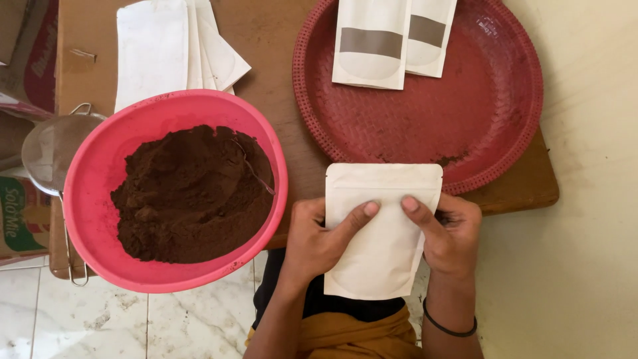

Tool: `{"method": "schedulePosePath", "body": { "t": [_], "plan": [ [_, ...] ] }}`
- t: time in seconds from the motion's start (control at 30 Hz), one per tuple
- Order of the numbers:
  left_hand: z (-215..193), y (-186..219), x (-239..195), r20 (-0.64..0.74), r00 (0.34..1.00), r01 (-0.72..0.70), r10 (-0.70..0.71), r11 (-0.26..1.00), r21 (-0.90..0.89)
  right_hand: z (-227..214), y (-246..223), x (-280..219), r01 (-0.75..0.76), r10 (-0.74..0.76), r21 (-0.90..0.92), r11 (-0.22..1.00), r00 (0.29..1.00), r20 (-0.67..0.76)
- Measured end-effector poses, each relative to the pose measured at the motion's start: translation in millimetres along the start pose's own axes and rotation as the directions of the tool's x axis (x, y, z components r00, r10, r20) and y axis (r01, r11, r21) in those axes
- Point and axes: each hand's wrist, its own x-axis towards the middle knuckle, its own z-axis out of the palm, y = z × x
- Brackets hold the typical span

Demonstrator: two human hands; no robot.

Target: Filling white pouches with coffee grounds using a spoon and then folding the top to seal them.

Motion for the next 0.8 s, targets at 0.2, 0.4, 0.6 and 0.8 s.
{"method": "schedulePosePath", "body": {
  "t": [0.2, 0.4, 0.6, 0.8],
  "plan": [
    [7, 17, -1, -0.021, 0.999, 0.036, -0.038, 0.995, -0.094, 25, -40, 4, 0.059, -0.055, -0.104, 0.993, 0.998, 0.035],
    [7, 6, -4, -0.034, 0.998, -0.065, 0.062, 0.991, -0.113, 10, -22, 3, 0.113, -0.111, -0.022, 0.993, 0.99, 0.082],
    [5, 3, -4, -0.016, 0.977, -0.213, 0.213, 0.977, -0.005, 25, -46, 12, 0.126, -0.12, -0.048, 0.991, 0.986, 0.119],
    [3, 5, -5, -0.052, 0.967, -0.25, 0.25, 0.968, -0.009, 34, -53, 13, 0.102, -0.102, -0.001, 0.995, 0.994, 0.05]
  ]
}}
